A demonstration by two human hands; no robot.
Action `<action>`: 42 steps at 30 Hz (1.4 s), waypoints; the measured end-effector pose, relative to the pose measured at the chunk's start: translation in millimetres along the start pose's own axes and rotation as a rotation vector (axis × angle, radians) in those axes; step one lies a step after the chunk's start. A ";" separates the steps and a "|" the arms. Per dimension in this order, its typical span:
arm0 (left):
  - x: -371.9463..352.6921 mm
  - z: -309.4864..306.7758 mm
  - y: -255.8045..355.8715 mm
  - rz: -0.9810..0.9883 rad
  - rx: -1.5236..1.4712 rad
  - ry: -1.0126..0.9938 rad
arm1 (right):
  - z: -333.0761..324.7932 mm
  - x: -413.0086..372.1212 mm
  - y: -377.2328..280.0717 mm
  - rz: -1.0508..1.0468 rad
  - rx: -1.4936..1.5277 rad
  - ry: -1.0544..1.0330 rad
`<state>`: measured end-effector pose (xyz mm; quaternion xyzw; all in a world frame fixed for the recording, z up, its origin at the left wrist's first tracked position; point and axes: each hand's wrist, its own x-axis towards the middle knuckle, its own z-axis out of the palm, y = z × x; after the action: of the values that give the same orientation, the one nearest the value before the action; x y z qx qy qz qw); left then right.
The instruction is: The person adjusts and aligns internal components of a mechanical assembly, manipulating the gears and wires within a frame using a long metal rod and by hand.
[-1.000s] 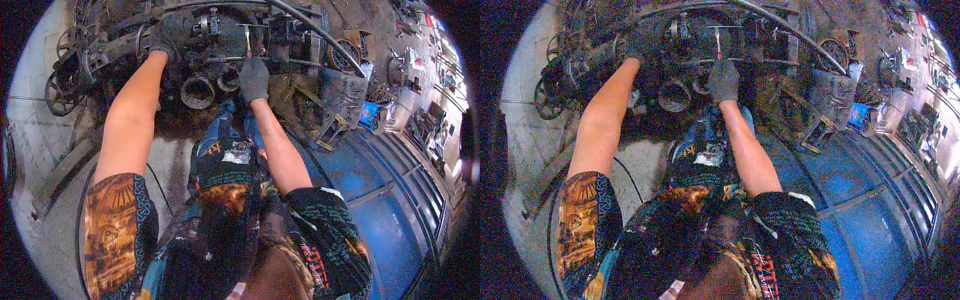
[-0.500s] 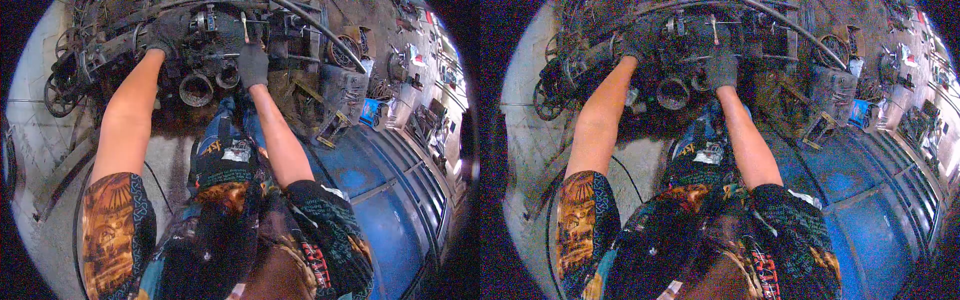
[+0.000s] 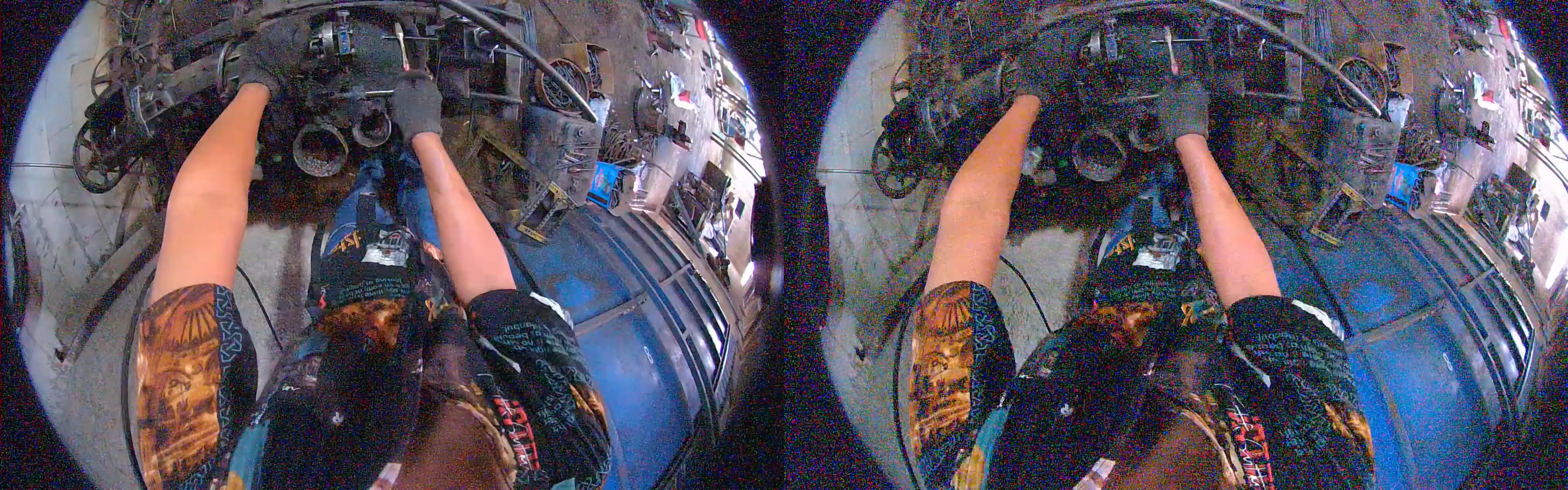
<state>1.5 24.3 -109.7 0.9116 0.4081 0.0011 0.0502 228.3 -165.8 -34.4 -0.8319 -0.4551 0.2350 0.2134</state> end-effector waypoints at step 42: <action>-0.5 -64.9 36.4 0.143 0.059 0.206 | -0.2 -10.5 30.9 0.085 0.018 -0.015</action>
<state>25.4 5.8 -41.7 0.9345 0.3449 0.0864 -0.0192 243.8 -190.1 -49.7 -0.8467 -0.4188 0.2541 0.2074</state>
